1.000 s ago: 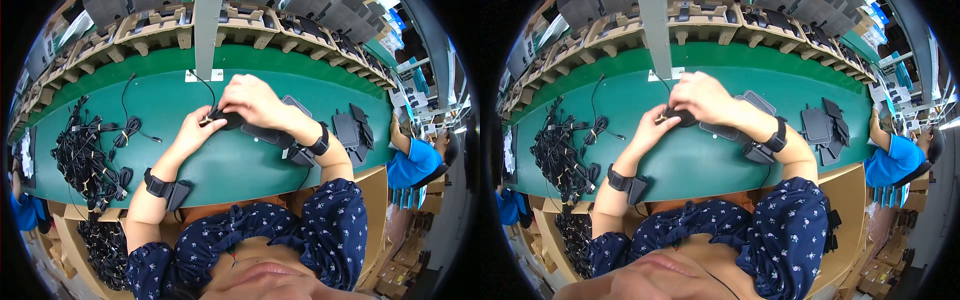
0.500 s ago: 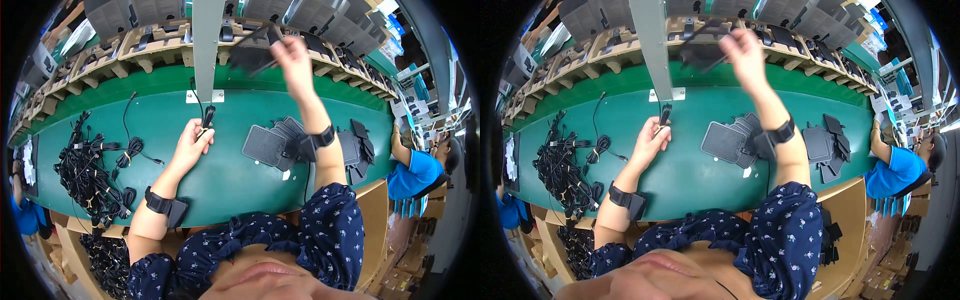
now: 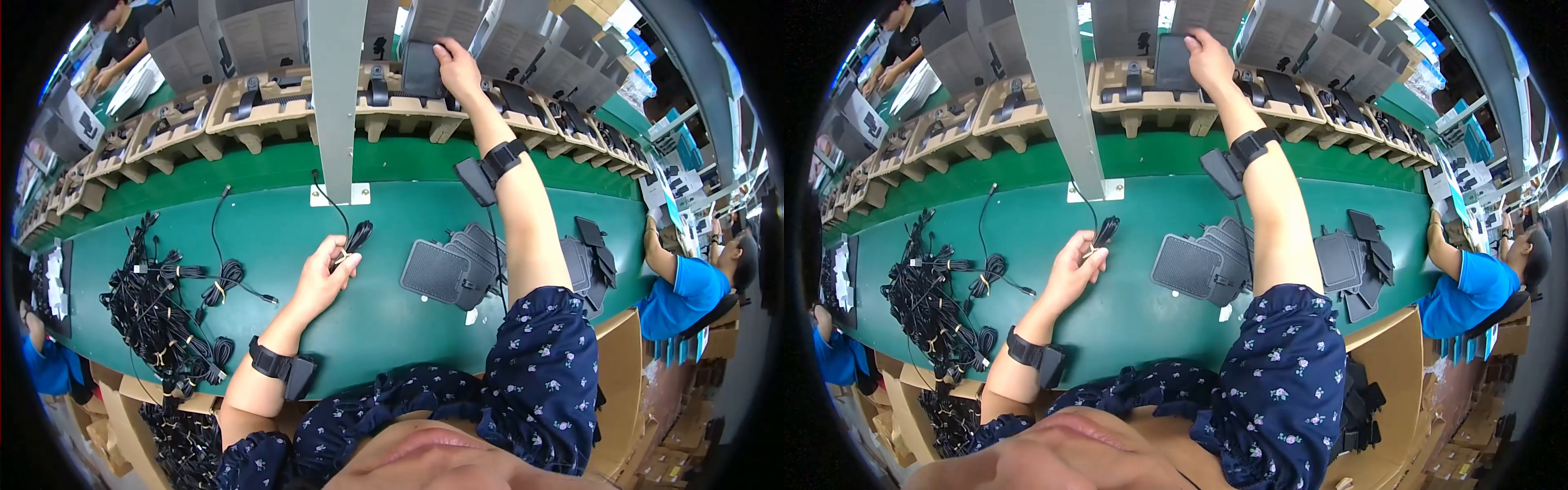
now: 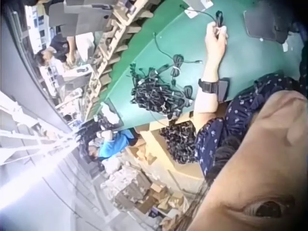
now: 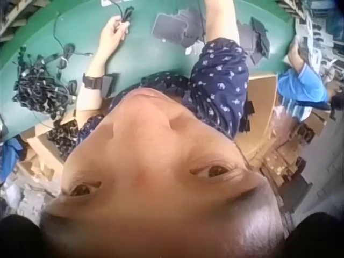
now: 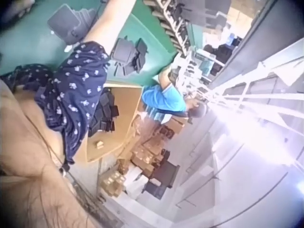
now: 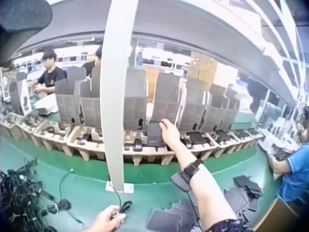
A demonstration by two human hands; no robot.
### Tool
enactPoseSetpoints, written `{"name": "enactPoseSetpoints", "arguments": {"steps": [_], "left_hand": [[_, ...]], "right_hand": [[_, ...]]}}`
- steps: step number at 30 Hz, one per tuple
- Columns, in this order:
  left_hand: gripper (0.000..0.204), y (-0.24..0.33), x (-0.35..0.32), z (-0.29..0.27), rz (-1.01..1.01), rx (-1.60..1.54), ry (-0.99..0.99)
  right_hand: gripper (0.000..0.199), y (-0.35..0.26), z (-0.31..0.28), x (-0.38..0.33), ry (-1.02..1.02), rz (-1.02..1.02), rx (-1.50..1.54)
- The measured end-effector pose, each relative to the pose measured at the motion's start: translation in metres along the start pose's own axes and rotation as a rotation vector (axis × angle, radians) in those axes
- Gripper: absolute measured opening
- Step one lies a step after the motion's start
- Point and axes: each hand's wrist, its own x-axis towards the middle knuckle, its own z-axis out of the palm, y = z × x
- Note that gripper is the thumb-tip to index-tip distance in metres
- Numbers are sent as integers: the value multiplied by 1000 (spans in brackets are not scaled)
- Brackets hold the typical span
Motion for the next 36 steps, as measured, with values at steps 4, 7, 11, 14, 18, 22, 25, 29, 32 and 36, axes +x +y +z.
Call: {"name": "enactPoseSetpoints", "arguments": {"steps": [4, 7, 11, 14, 18, 22, 25, 29, 32, 36], "left_hand": [[24, 2, 0, 2, -7, 6, -9], [20, 10, 1, 4, -44, 46, -25], [24, 5, 3, 6, -24, 53, -23], [26, 13, 0, 3, -30, 47, 18], [24, 18, -3, 3, -53, 57, 21], [25, 8, -8, -1, 76, -130, -86], [26, 20, -12, -4, 77, -113, -177], [22, 38, -20, -1, 68, -168, -254], [37, 36, -17, -6, 399, -69, 135], [52, 44, -17, -15, 496, -219, 289]], "right_hand": [[29, 21, 20, -22, -95, -160, -489], [21, 31, 23, -34, -7, -252, -422], [17, 7, 11, -46, 287, -341, -315], [10, -46, -2, -87, 267, -456, -59], [17, -124, -48, -153, 4, -848, 200], [49, -154, -60, -215, -432, -1055, 66], [56, -149, -65, -236, -619, -1011, -136], [39, -159, -74, -237, -663, -861, -365], [20, -151, -76, -224, -580, -735, -440], [24, -156, -73, -207, -387, -419, -5]]}}
